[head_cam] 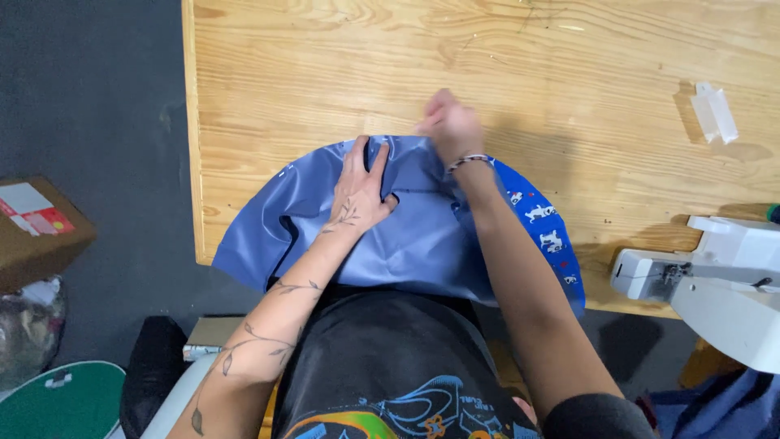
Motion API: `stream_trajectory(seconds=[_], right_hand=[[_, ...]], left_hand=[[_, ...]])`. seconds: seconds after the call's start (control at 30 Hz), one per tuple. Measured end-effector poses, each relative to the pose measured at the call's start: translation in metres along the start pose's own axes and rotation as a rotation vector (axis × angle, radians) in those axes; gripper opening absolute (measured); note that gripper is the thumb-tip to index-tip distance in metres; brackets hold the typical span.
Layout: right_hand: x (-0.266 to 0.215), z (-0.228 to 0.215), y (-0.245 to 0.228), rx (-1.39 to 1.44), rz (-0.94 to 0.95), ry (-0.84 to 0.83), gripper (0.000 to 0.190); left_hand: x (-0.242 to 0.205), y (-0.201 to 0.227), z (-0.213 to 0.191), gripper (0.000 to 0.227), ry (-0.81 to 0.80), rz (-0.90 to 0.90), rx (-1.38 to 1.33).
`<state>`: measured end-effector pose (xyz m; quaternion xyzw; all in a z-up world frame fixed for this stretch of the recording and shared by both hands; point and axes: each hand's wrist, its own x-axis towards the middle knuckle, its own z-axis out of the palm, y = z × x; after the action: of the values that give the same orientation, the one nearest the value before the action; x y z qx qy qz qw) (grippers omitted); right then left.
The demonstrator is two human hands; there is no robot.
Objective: The person aligns the edges of a blue fabric piece on a wooden table and secures them by inserting pins. They repeatedly smooth the material and place pins along the seam to hold the layers together.
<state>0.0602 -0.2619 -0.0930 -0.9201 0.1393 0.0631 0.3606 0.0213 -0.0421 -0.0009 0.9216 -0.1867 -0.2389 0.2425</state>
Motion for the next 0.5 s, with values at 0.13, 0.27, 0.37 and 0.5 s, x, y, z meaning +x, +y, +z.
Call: stream_trajectory(seconds=[0.13,0.27,0.37,0.5], right_hand=[[0.027,-0.06,0.045,0.159,-0.296,0.378,0.02],[0.07,-0.081,0.076,-0.079,-0.086,0.387,0.038],[0.091,-0.075,0.09,-0.095,-0.012,0.288,0.029],[0.087,-0.07,0.085,-0.204,0.099,0.078,0.008]], left_hand=[[0.006,0.003,0.025,0.096,0.145,0.138,0.175],[0.019,0.025,0.042,0.091,0.063,0.38,0.19],[0.032,0.043,0.064,0.092,-0.033,0.465,0.277],[0.04,0.049,0.093,0.065,0.008,0.458,0.487]])
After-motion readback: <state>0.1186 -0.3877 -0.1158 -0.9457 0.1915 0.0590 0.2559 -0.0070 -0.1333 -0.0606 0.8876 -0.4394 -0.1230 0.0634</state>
